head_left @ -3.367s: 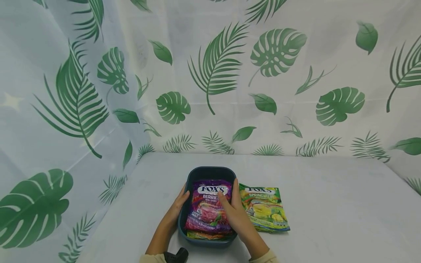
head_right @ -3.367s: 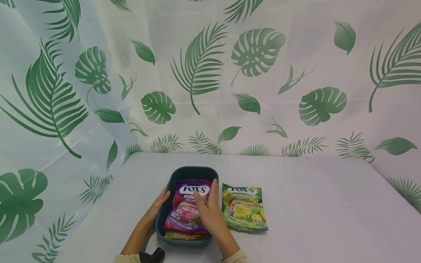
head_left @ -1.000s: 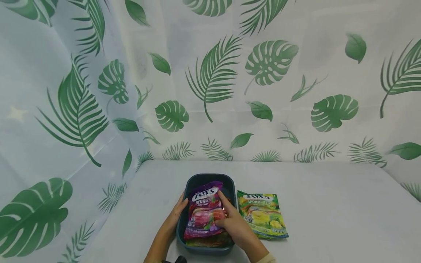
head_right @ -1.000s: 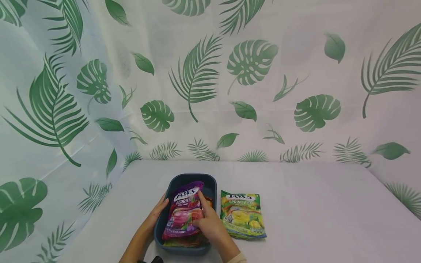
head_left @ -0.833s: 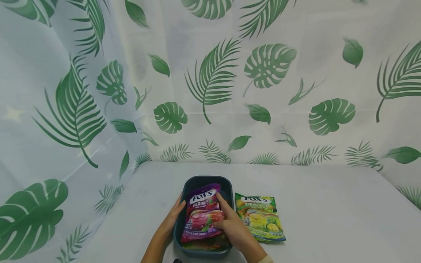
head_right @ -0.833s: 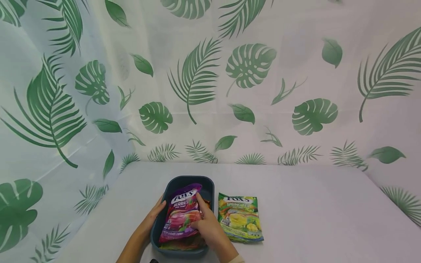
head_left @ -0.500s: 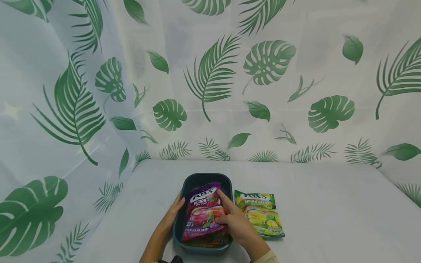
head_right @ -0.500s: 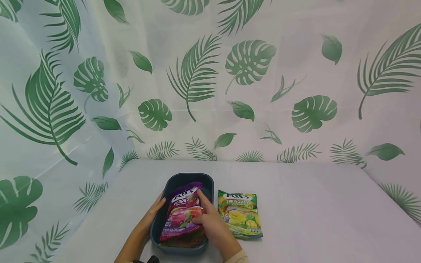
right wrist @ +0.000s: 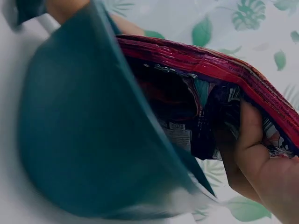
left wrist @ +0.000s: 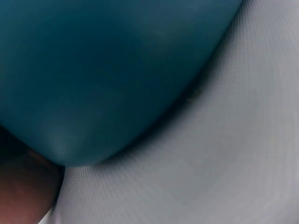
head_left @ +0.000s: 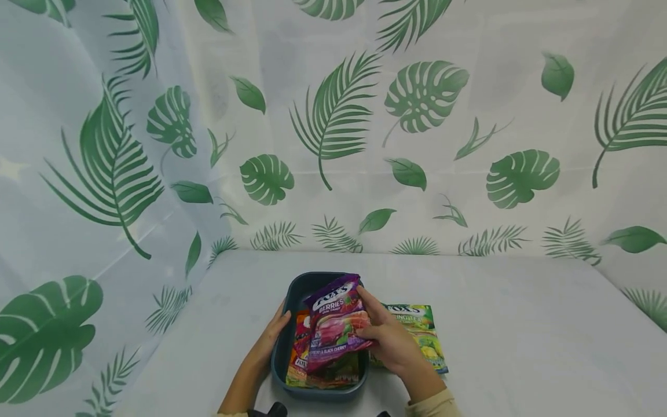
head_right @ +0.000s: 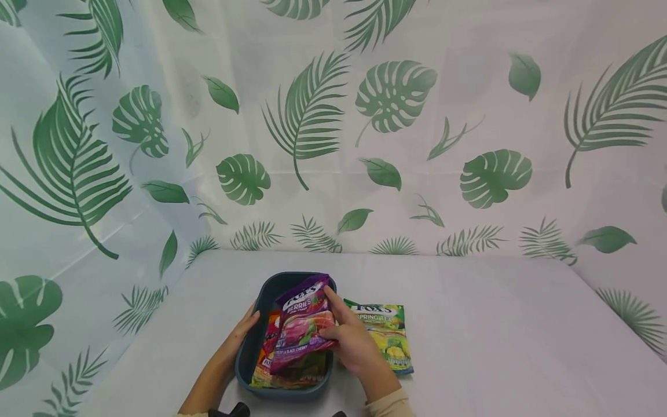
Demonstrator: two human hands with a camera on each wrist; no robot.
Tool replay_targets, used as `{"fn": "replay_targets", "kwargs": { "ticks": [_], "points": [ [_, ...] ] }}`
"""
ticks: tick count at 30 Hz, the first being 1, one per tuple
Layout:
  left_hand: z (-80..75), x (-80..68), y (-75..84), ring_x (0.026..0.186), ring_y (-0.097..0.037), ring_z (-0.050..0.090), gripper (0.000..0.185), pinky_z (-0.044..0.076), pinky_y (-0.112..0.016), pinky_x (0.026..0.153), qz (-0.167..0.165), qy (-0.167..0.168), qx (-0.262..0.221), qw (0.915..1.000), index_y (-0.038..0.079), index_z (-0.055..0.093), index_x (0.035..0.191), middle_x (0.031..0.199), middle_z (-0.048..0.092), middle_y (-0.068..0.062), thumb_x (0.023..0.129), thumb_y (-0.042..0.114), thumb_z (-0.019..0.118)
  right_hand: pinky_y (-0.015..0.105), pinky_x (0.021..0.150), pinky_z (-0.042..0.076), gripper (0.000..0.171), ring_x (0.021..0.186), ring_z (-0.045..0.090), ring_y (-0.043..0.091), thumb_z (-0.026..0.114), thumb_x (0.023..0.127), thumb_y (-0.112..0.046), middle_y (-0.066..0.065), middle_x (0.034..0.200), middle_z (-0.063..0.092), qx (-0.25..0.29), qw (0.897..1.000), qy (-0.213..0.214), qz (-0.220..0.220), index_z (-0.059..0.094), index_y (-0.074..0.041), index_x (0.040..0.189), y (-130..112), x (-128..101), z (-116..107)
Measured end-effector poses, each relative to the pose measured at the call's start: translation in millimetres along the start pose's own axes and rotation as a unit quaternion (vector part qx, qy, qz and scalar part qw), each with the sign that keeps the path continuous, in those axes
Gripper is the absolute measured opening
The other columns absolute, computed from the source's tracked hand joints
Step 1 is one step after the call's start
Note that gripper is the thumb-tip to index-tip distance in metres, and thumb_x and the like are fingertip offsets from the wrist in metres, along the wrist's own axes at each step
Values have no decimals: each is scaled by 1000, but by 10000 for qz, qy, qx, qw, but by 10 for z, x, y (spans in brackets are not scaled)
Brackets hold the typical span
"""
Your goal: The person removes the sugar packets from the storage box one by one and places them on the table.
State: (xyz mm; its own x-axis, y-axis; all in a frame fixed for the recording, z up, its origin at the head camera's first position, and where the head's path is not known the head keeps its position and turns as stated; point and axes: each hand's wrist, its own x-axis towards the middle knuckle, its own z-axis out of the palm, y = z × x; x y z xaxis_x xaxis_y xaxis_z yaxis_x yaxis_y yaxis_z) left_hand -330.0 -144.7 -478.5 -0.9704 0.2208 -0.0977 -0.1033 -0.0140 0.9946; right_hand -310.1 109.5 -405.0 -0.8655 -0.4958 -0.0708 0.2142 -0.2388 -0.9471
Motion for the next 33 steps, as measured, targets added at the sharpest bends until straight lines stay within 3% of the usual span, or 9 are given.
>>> {"fn": "replay_targets", "kwargs": {
  "ticks": [6,18,26,30,33],
  "points": [
    [-6,-23,9,140,-33,-8,64,-5,-57,109,102,38,41,9999,16,-1,148,154,-5,-12,97,40,29,27,91,47,79,129,35,26,41,85,11,12,154,-4,246,9990,-218,-311,2,-16,148,-115,-72,-183],
    [-14,-15,9,141,-32,-6,63,-4,-57,109,80,232,139,9996,18,1,148,155,-3,-8,97,42,29,23,89,48,77,113,49,3,40,89,9,18,152,-8,234,9941,-166,-1050,-6,-12,147,-308,-213,-537],
    [-14,-38,24,141,-34,-6,62,-3,-58,108,106,282,176,9994,17,1,148,155,-3,-10,98,41,28,23,90,48,75,113,50,5,41,90,8,6,143,14,310,9896,16,-1408,-2,-14,148,-360,-326,-781],
    [-9,-39,23,141,-35,-5,62,-3,-59,108,70,241,153,9996,19,0,148,155,-3,-11,98,42,27,25,90,48,72,112,52,8,40,91,9,-1,136,25,826,9842,3,-1564,5,-18,148,-374,-403,-921],
    [-4,-32,23,140,-36,-6,62,-3,-60,108,72,238,212,9995,19,-1,148,155,-3,-11,97,43,27,28,89,49,64,110,54,10,36,92,10,-4,131,34,1289,9775,7,-1668,22,-21,146,-391,-471,-1017]
  ]
}}
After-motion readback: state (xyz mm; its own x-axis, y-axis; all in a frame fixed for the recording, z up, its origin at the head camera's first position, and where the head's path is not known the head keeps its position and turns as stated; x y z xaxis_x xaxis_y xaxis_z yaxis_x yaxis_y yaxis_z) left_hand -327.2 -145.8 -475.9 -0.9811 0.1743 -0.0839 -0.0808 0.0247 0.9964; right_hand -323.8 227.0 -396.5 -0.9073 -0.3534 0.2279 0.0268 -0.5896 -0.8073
